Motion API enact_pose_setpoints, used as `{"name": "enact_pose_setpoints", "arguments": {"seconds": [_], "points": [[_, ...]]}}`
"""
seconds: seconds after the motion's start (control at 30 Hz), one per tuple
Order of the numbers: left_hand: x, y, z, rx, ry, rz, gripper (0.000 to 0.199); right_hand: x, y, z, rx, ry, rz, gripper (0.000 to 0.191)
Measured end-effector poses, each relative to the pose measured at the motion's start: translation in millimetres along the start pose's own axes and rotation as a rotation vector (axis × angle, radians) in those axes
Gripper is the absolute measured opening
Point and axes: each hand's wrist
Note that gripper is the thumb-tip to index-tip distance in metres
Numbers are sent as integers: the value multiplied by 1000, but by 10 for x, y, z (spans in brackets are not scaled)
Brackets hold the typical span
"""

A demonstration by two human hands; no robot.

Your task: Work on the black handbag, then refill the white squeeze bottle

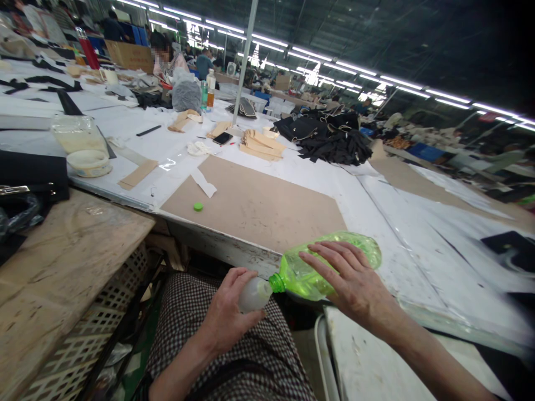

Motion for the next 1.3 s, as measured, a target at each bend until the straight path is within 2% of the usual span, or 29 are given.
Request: {"name": "enact_pose_setpoints", "arguments": {"seconds": [0.2,0.5,0.77,1.3], "points": [[-3,10,-4,-2,9,8,66,-6,-3,-11,0,2,22,73],[-7,10,16,1,13,14,66,-10,-25,-1,14,-13,42,62],[-17,2,7,15,8,20,67,-21,-34,-9,4,-10,28,65],[-22,3,-25,11,-6,18,66,-75,-5,11,5,-16,32,57]]}}
Point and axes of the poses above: each hand's wrist, its own x-axis away from the middle knuckle, its own y-axis out of the palm, z = x × y, and after that the axes turned 15 degrees about -x, right-handed
